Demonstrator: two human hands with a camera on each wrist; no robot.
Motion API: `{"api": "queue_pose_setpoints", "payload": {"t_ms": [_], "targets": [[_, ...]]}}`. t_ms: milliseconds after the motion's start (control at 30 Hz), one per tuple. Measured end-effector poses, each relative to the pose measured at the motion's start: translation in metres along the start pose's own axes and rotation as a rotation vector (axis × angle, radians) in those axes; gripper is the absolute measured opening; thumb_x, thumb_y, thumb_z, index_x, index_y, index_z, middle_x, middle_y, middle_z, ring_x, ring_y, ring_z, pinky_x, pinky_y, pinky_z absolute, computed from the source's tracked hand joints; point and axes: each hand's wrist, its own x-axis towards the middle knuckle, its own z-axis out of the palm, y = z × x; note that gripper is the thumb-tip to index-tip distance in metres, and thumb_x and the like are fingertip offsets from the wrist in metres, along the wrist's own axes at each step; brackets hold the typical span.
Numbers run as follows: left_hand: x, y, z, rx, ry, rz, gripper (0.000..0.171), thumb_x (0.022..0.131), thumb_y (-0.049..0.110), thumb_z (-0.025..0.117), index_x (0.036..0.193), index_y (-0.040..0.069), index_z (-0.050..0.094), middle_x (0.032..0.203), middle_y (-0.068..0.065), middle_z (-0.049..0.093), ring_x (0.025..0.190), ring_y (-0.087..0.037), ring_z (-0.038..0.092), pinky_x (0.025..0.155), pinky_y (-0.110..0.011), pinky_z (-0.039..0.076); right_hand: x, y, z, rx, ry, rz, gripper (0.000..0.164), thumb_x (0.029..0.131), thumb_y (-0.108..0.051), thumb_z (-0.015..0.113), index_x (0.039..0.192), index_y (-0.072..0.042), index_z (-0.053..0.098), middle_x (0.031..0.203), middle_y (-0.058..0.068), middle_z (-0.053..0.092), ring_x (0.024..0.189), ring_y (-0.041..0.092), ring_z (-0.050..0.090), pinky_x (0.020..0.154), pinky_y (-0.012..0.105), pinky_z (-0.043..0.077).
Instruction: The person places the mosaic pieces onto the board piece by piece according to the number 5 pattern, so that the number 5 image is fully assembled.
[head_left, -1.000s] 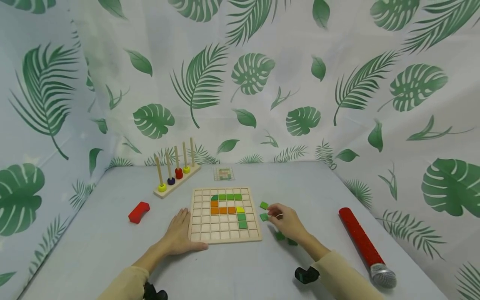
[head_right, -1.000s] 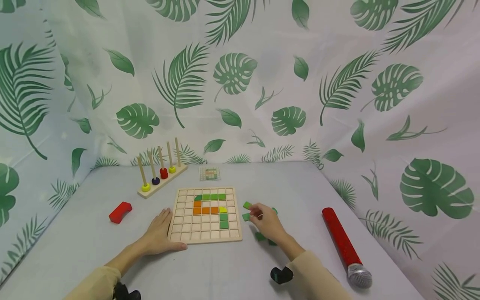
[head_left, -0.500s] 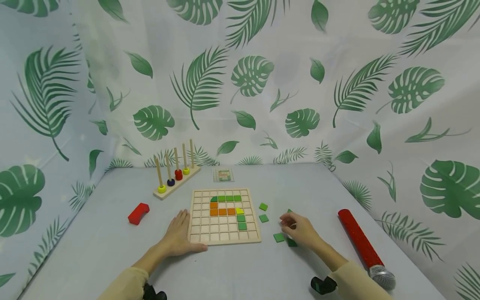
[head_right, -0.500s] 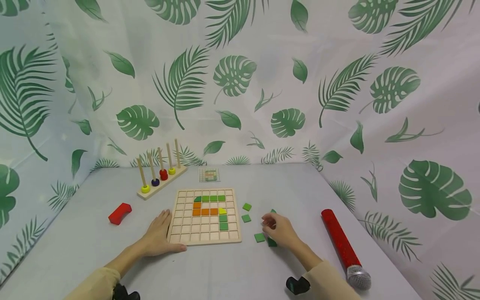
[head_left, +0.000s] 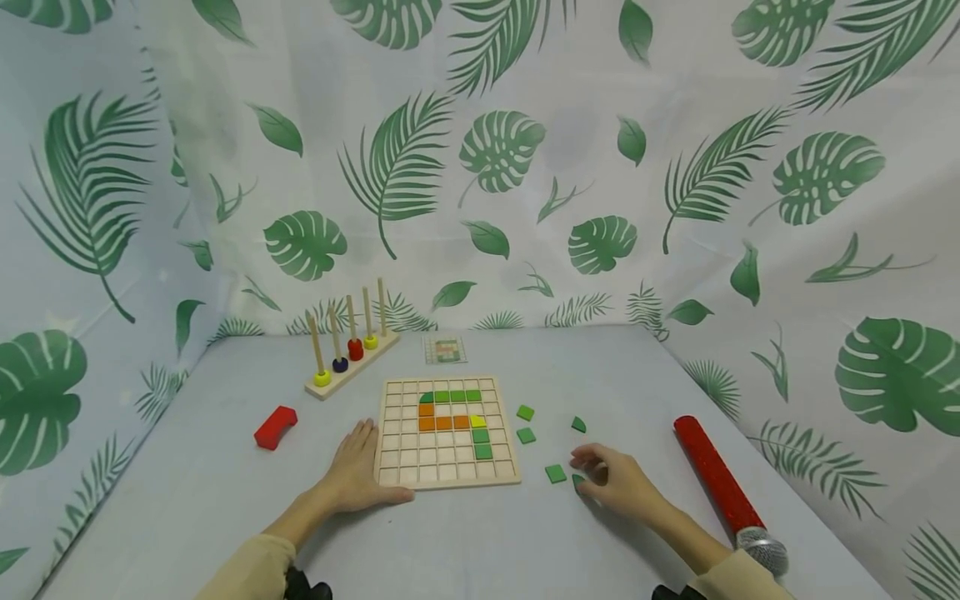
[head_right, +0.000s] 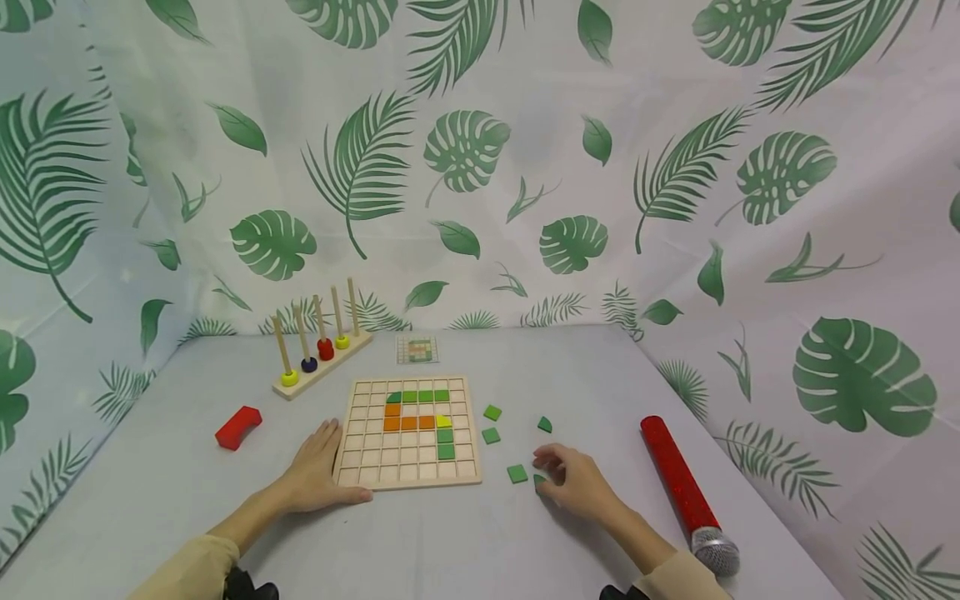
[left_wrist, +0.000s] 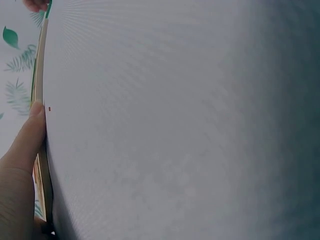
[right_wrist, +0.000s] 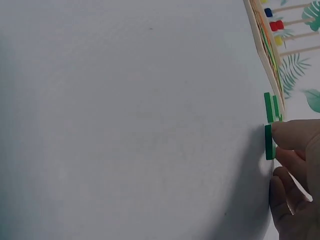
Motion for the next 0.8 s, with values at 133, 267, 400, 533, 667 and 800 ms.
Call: {"api": "queue_pose_setpoints", "payload": {"t_ms": [133,267,400,533,667,800], "targets": [[0.000,0.000,0.000,0.005,-0.007,-0.005,0.125,0.055,0.075,0.059,0.138,-0.007,0.014,0.144,-0.024,0.010,0.132,-0.035,0.006,0.106,-0.049,0.008,-0.007,0.003,-0.002,-0.003,-0.036,0.017,0.045,0.068,-0.006,0.073,0.109,-0.011,0.056,0.097,-0.007,0.062,0.088,0.013,0.054,0.076,0.028,0.049],[0.000,0.001,0.000,0.005,-0.007,-0.007,0.124,0.055,0.074,0.059,0.138,-0.007,0.014,0.144,-0.024,0.010,0.132,-0.035,0.006,0.106,-0.048,0.008,-0.012,0.004,-0.005,-0.024,-0.051,0.032,0.043,0.070,-0.006,0.072,0.109,-0.014,0.057,0.096,-0.010,0.062,0.087,0.011,0.054,0.076,0.026,0.049],[0.000,0.001,0.000,0.004,-0.006,-0.005,0.125,0.055,0.074,0.059,0.138,-0.008,0.014,0.143,-0.024,0.010,0.132,-0.035,0.007,0.106,-0.049,0.008,-0.016,0.006,-0.007,-0.024,-0.048,0.012,0.040,0.071,-0.003,0.070,0.107,-0.013,0.058,0.094,-0.009,0.062,0.085,0.011,0.054,0.074,0.025,0.050],[0.000,0.001,-0.001,0.006,-0.005,-0.003,0.125,0.055,0.074,0.059,0.137,-0.008,0.014,0.143,-0.025,0.011,0.132,-0.036,0.007,0.105,-0.049,0.009,-0.018,0.007,-0.007,-0.021,-0.028,-0.003,0.038,0.071,-0.002,0.070,0.106,-0.013,0.059,0.092,-0.010,0.062,0.081,0.010,0.055,0.071,0.022,0.050],[0.000,0.002,-0.001,-0.001,0.003,0.004,0.124,0.055,0.073,0.060,0.137,-0.009,0.015,0.143,-0.025,0.012,0.131,-0.036,0.008,0.105,-0.050,0.010,-0.019,0.007,-0.007,-0.007,-0.032,-0.019,0.040,0.072,-0.001,0.068,0.108,-0.015,0.059,0.094,-0.010,0.062,0.078,0.009,0.054,0.070,0.021,0.050],[0.000,0.001,-0.001,-0.005,0.004,0.010,0.124,0.056,0.073,0.060,0.137,-0.009,0.015,0.143,-0.026,0.012,0.131,-0.037,0.008,0.105,-0.050,0.010,-0.017,0.007,-0.006,0.024,-0.073,-0.053,0.041,0.073,0.002,0.065,0.109,-0.017,0.059,0.095,-0.008,0.062,0.073,0.008,0.053,0.067,0.020,0.049]]}}
